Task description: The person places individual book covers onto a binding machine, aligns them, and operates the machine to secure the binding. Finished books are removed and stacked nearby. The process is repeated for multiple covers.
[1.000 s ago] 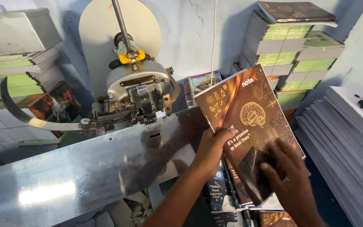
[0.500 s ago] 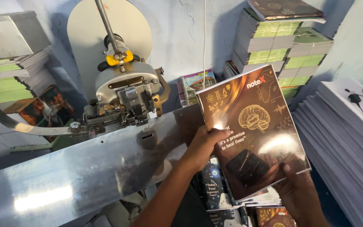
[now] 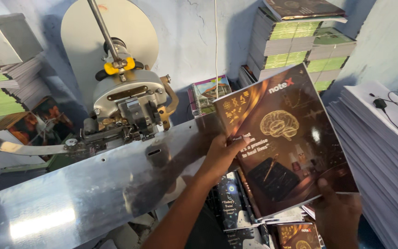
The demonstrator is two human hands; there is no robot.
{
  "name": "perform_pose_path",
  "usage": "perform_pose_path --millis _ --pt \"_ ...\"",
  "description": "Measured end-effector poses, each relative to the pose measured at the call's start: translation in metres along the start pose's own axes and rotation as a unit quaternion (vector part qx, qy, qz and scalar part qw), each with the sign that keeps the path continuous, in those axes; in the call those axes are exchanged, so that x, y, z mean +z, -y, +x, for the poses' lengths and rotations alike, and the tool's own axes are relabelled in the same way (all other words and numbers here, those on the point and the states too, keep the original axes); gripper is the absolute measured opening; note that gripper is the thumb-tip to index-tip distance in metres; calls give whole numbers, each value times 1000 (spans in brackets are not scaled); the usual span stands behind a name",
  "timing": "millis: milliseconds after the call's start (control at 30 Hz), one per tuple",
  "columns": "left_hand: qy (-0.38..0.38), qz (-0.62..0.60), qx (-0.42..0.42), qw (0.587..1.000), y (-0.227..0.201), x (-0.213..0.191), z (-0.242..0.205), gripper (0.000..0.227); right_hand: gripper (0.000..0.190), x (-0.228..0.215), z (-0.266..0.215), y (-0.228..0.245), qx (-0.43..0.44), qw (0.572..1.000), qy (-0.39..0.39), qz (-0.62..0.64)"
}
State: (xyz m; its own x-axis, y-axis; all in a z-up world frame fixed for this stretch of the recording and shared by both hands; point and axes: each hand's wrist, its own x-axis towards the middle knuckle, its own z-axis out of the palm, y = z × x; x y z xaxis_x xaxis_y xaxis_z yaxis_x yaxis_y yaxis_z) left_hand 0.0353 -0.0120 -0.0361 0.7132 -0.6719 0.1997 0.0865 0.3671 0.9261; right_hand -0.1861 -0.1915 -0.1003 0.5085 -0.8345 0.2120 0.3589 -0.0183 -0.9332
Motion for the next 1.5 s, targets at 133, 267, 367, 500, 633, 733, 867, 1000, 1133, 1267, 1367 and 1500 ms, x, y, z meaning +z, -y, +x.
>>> perform_pose_path --millis 133,267,367,500,633,733,867,1000,1133,1267,1367,1500 --pt "-38 102 -7 994 11 -25 6 51 18 -8 16 3 64 997 -28 12" --pt "-110 198 -2 974 24 -69 7 53 24 -24 36 -18 74 985 14 155" --pt "-65 154 -7 986 26 -100 1 55 21 -45 52 -51 62 982 45 171" --pt "-20 95 -17 995 29 -116 -5 54 31 -67 75 -111 219 975 -8 25" --pt "-5 83 3 996 35 -121 -7 51 64 -91 78 -190 308 930 -8 -199" --pt "-3 78 17 997 42 -124 -3 50 96 -110 65 -231 263 884 48 -384" --pt "-2 77 25 997 52 -126 -4 48 102 -110 61 -248 142 906 131 -377" --pt "-8 96 23 995 54 -126 -6 46 115 -58 75 -212 117 891 144 -415" --pt "-13 97 39 994 57 -121 -8 44 109 15 70 -135 118 894 174 -396" --pt "-30 137 40 989 50 -111 -19 41 103 79 57 -78 99 921 203 -319" --pt "-53 154 45 986 40 -102 -29 40 103 109 45 -54 75 917 203 -335" --pt "-111 224 52 967 24 -102 -56 36 90 134 33 -40 -93 887 280 -354"
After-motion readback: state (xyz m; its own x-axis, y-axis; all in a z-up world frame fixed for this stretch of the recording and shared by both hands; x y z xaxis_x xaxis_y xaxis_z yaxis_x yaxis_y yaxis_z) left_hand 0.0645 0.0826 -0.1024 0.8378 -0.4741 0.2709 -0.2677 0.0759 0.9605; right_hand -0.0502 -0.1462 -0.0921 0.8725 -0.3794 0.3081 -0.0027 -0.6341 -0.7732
